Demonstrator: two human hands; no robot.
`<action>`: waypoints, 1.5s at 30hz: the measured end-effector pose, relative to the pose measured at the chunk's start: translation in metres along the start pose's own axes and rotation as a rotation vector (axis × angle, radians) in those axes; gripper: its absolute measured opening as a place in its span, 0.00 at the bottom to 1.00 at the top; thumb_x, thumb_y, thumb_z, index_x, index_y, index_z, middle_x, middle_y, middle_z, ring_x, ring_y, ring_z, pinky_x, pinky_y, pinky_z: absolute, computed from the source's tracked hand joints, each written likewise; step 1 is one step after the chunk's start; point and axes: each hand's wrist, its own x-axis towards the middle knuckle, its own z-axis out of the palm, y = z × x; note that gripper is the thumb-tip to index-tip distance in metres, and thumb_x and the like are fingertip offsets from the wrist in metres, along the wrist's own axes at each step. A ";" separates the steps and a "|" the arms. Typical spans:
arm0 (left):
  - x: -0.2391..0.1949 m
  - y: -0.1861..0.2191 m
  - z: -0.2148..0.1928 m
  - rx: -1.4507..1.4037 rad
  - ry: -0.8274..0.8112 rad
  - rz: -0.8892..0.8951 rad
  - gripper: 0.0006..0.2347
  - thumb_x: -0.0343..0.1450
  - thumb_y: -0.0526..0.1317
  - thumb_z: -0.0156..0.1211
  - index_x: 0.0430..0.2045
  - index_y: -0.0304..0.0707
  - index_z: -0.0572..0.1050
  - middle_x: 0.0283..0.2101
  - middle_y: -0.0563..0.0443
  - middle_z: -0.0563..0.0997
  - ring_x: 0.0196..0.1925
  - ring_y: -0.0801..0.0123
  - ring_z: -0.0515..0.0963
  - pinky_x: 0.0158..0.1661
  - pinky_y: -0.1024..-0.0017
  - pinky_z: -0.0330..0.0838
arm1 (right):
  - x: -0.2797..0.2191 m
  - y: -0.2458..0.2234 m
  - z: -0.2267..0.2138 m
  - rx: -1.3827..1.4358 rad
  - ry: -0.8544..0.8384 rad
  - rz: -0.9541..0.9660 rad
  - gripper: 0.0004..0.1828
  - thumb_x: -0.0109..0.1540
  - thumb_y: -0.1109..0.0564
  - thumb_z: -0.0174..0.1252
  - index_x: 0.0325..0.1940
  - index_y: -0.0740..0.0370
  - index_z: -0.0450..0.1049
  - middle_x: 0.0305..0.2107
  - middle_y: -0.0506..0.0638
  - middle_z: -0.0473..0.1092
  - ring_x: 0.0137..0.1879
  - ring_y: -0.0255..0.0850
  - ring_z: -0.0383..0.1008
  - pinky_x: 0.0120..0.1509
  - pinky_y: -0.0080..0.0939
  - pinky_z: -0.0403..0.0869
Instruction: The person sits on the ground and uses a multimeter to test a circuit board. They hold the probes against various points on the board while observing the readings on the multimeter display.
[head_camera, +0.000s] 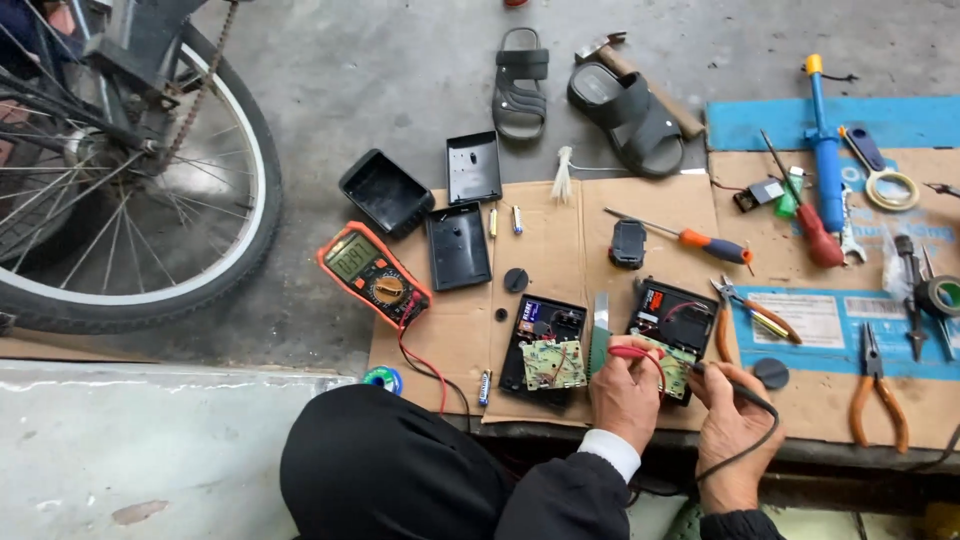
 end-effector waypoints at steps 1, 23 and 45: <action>0.000 -0.001 0.000 0.001 0.004 0.003 0.03 0.77 0.38 0.59 0.42 0.52 0.75 0.40 0.53 0.92 0.40 0.62 0.93 0.45 0.66 0.85 | 0.000 0.002 -0.001 0.004 -0.003 -0.001 0.06 0.75 0.61 0.63 0.49 0.69 0.77 0.42 0.60 0.78 0.49 0.49 0.85 0.63 0.44 0.89; -0.001 0.000 0.000 -0.023 -0.032 -0.047 0.04 0.78 0.37 0.58 0.43 0.52 0.73 0.42 0.53 0.91 0.43 0.64 0.93 0.45 0.65 0.85 | 0.004 0.010 -0.005 -0.044 0.001 0.005 0.07 0.75 0.60 0.64 0.51 0.68 0.78 0.43 0.60 0.77 0.49 0.50 0.85 0.62 0.45 0.88; 0.000 -0.006 0.002 -0.005 -0.045 -0.067 0.04 0.77 0.39 0.57 0.44 0.52 0.74 0.44 0.51 0.93 0.41 0.61 0.94 0.42 0.65 0.86 | -0.002 -0.009 -0.002 -0.040 -0.049 -0.005 0.08 0.73 0.58 0.63 0.48 0.67 0.78 0.42 0.60 0.79 0.50 0.50 0.86 0.63 0.48 0.88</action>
